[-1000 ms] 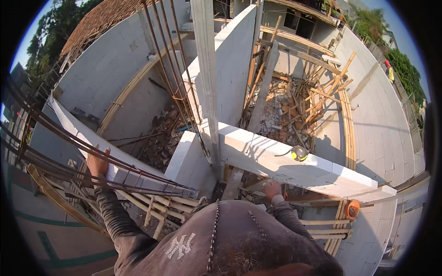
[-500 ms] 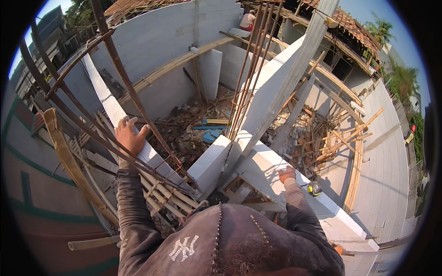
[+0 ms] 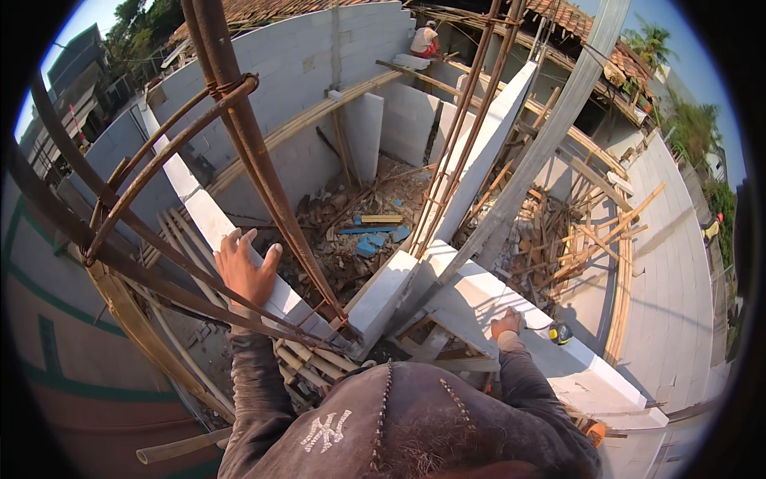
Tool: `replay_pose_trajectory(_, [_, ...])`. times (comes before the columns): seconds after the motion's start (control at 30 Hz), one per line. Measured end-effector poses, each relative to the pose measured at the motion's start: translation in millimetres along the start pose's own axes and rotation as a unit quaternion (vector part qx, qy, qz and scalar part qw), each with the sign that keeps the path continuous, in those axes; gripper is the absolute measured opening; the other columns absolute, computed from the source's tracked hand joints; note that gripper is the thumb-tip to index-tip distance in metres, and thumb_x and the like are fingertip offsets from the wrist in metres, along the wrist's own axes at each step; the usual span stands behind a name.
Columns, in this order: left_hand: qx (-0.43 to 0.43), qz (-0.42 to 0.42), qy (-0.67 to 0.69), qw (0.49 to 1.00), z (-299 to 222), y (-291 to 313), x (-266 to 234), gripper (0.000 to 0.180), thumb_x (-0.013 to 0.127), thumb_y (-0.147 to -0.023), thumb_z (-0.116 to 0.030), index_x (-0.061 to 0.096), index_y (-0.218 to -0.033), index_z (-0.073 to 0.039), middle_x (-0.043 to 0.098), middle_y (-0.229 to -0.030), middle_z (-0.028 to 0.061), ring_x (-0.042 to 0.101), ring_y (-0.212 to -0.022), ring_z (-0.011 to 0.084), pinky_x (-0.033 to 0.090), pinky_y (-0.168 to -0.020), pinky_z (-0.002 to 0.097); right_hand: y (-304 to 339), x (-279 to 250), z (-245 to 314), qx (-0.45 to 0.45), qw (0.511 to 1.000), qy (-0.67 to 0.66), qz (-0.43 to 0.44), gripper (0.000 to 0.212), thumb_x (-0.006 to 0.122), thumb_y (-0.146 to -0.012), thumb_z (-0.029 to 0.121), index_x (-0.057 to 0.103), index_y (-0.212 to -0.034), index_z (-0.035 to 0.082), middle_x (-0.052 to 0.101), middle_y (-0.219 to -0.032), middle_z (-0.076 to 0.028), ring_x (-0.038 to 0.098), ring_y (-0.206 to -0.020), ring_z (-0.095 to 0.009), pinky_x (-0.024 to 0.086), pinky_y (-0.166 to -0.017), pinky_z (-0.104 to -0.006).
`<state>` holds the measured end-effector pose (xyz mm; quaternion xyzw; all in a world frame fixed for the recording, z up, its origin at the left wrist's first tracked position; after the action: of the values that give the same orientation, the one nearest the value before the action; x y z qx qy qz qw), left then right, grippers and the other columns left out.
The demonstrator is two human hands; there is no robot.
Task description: The person places a lightweight concrete block on a wall, applies mortar from a bucket with a trowel, and uses a tape measure to check the alignment.
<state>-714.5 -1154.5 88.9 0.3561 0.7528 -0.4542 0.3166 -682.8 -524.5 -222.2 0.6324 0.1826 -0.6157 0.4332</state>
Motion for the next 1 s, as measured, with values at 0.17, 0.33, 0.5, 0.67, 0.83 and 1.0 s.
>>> replay_pose_trajectory(0.17, [-0.014,0.013,-0.007,1.000,11.4,4.1,-17.8,0.056,0.072,-0.082,-0.043,0.065,-0.124,-0.006,0.052,-0.135,0.0203,0.043,-0.132,0.0391,0.021,-0.116,0.0536,78.0,57.8,19.8,-0.055,0.996,0.011,0.073,0.051,0.056,-0.090,0.037,0.060,-0.132,0.007,0.053,-0.140,-0.015,0.049,-0.130,-0.040,0.043,-0.106,-0.0459])
replay_pose_trajectory(0.33, [0.014,0.035,0.032,0.999,-8.6,-2.3,8.2,0.058,0.072,-0.081,-0.043,0.063,-0.127,-0.008,0.048,-0.142,0.0186,0.034,-0.141,0.0383,0.015,-0.118,0.0568,102.0,197.0,-111.3,-0.364,0.849,0.257,0.286,0.037,0.049,-0.095,0.036,0.066,-0.123,0.018,0.066,-0.121,-0.017,0.063,-0.116,-0.033,0.050,-0.097,-0.0476])
replay_pose_trajectory(0.5, [-0.002,0.047,-0.001,0.999,7.5,1.5,-3.8,0.057,0.073,-0.081,-0.039,0.061,-0.128,-0.009,0.048,-0.144,0.0178,0.032,-0.143,0.0388,0.015,-0.118,0.0579,140.3,214.5,-122.3,-0.242,0.878,0.183,0.370,0.034,0.049,-0.096,0.035,0.067,-0.121,0.019,0.066,-0.119,-0.017,0.064,-0.114,-0.033,0.051,-0.095,-0.0474])
replay_pose_trajectory(0.67, [0.007,0.041,0.001,0.999,11.6,2.4,-2.1,0.056,0.074,-0.080,-0.036,0.061,-0.127,-0.009,0.047,-0.144,0.0175,0.032,-0.143,0.0386,0.016,-0.118,0.0580,147.4,214.1,-131.4,-0.213,0.901,0.146,0.349,0.032,0.049,-0.097,0.034,0.068,-0.119,0.020,0.067,-0.118,-0.017,0.065,-0.111,-0.033,0.052,-0.092,-0.0472])
replay_pose_trajectory(0.83, [0.006,0.050,0.014,0.999,5.1,-0.3,7.8,0.056,0.074,-0.079,-0.036,0.061,-0.127,-0.009,0.048,-0.144,0.0176,0.033,-0.142,0.0387,0.016,-0.118,0.0583,125.9,203.6,-100.9,-0.245,0.933,0.071,0.255,0.032,0.053,-0.096,0.034,0.066,-0.121,0.019,0.068,-0.115,-0.016,0.067,-0.104,-0.031,0.053,-0.087,-0.0449])
replay_pose_trajectory(1.0, [0.003,0.031,-0.005,1.000,12.5,4.2,-3.6,0.055,0.074,-0.080,-0.038,0.062,-0.126,-0.010,0.048,-0.144,0.0176,0.033,-0.142,0.0379,0.016,-0.117,0.0590,152.4,36.8,82.0,-0.113,0.829,-0.411,0.362,0.051,0.067,-0.091,0.032,0.058,-0.136,0.010,0.070,-0.105,-0.012,0.069,-0.086,-0.022,0.056,-0.074,-0.0363])
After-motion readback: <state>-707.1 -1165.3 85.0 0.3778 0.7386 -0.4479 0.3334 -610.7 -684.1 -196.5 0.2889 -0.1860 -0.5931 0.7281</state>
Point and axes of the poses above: each hand's wrist, its own y-axis away from the middle knuckle, its own x-axis out of the palm, z = x × y, the point moved 1 cm from there along -y, towards the middle knuckle
